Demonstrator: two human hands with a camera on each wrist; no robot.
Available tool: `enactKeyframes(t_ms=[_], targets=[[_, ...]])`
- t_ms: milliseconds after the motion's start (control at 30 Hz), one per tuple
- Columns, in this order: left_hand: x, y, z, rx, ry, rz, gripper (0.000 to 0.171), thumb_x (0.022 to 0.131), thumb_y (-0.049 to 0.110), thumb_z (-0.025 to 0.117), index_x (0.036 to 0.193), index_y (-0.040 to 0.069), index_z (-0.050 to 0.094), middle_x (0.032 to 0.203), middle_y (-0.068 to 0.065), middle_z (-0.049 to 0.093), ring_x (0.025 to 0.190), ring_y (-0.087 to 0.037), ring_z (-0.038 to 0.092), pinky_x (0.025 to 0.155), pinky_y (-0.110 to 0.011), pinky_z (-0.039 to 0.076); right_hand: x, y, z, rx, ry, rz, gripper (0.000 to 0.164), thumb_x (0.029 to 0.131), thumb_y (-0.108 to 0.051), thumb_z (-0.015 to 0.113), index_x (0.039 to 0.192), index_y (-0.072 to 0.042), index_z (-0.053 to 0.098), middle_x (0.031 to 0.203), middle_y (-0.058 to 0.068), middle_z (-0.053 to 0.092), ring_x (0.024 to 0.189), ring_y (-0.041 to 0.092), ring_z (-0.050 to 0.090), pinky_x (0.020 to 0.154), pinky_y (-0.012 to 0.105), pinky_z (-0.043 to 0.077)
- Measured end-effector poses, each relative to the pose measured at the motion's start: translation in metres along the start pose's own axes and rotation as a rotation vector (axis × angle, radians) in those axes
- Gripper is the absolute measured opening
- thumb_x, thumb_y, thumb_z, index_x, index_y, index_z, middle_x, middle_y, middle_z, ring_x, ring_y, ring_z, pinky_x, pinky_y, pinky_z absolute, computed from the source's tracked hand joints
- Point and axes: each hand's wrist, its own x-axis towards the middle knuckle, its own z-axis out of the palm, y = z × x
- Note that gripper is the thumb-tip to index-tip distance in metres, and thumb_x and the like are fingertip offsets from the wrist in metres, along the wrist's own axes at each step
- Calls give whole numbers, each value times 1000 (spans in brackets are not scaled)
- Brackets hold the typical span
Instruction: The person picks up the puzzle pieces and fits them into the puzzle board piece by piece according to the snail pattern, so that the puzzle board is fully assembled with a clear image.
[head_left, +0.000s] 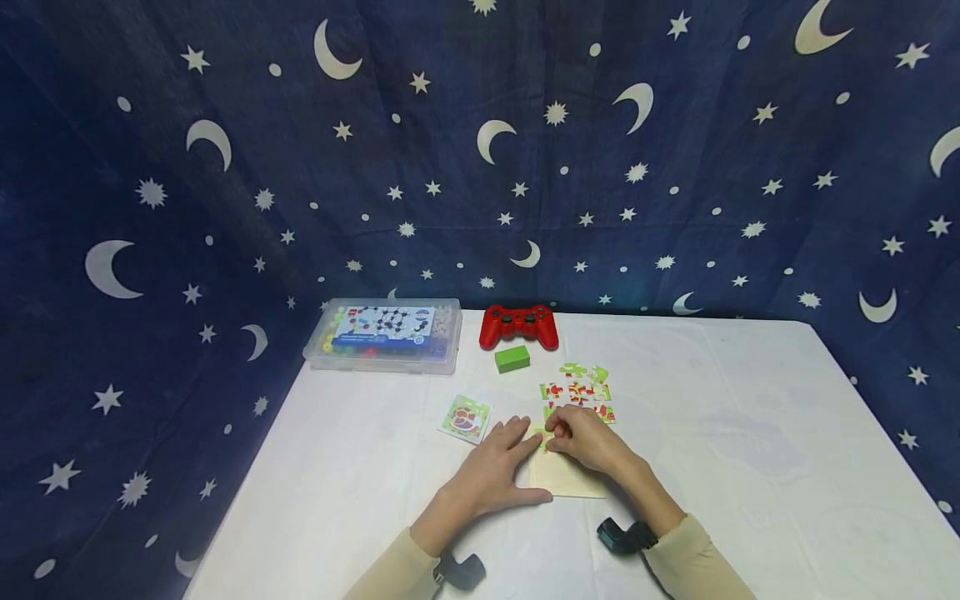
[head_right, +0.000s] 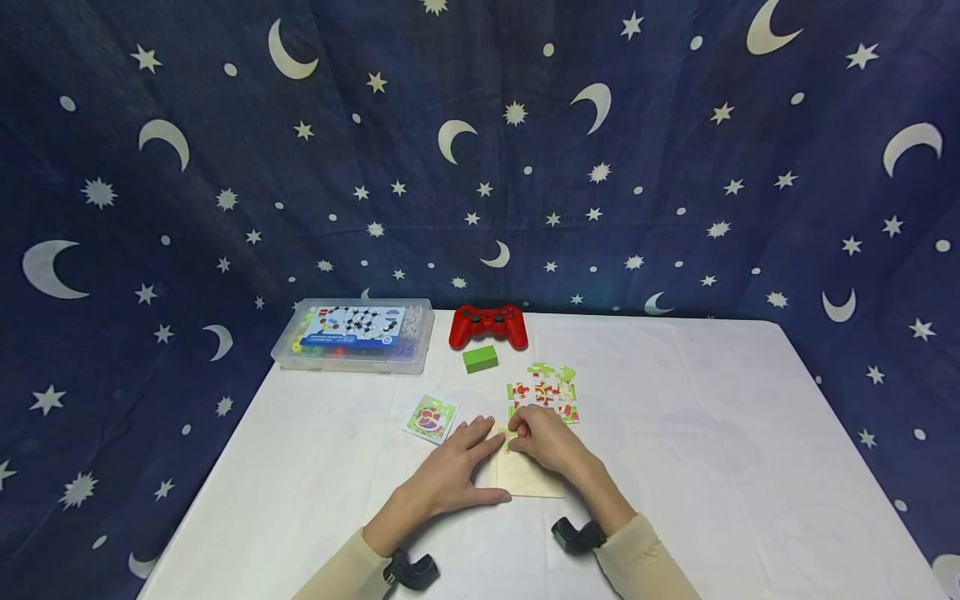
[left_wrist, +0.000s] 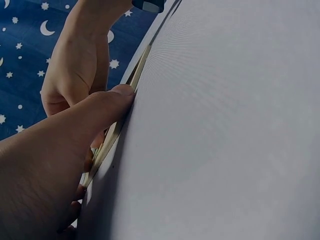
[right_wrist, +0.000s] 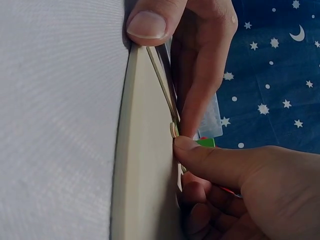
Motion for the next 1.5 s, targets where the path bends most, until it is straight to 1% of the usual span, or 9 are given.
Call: enactKeyframes(t_ms=[433,567,667,767,833,1000,1100,1267,1500], targets=[[-1,3,-3,-11,-24,-25,87,82,74,63,146,16,53,155,-10,46,146,-28,43,122,-43,36,2,-3,-4,-26,-12,-5,15,83,-11,79,94,-9,70,74,-7,56,69,6,49,60,18,42],[-1,3,-3,-4,-19,-19,87,82,73,63,146,16,53,155,-11,46,146,-29,43,122,-43,36,4,-5,-9,-36,14,5,12,85,-13,77,93,-9,70,75,-7,58,70,6,51,61,19,43],[-1,3,-2,4,-13,-15,87,82,73,63,146,15,53,155,-11,46,145,-28,43,122,-44,36,7,-4,-14,-32,37,22,13,86,-15,77,95,-9,70,76,-6,59,70,6,52,62,19,44],[0,3,-1,16,-2,-8,87,82,73,64,145,15,54,154,-11,48,145,-28,44,121,-44,37,10,-2,-18,-33,73,6,16,86,-16,77,97,-8,70,78,-4,60,71,6,52,63,19,46],[0,3,-1,23,5,-4,86,81,73,64,145,15,55,153,-11,49,144,-28,45,121,-44,38,12,-1,-21,-37,106,-27,18,85,-16,77,98,-6,71,80,-3,62,72,7,54,64,19,47],[0,2,-1,33,5,-3,86,82,74,63,145,16,54,153,-11,49,144,-27,45,121,-43,38,19,2,-29,-31,157,-73,25,85,-18,78,105,-4,72,88,3,68,75,12,57,66,22,48],[0,2,-1,40,4,0,86,83,74,62,146,15,54,153,-11,49,145,-27,45,121,-43,38,23,3,-32,-24,169,-68,28,85,-20,78,108,-5,72,94,6,70,78,16,60,68,23,50],[0,3,-2,48,14,10,86,82,73,62,145,15,55,152,-12,50,144,-28,46,120,-44,39,30,7,-37,-35,181,-63,33,85,-21,78,112,-3,71,100,10,69,82,18,62,71,27,52],[-1,2,-1,45,10,4,87,82,74,62,145,15,54,152,-11,50,144,-28,46,120,-44,39,40,14,-46,-43,171,-13,36,87,-21,75,117,-2,70,109,12,69,90,21,63,76,34,55]])
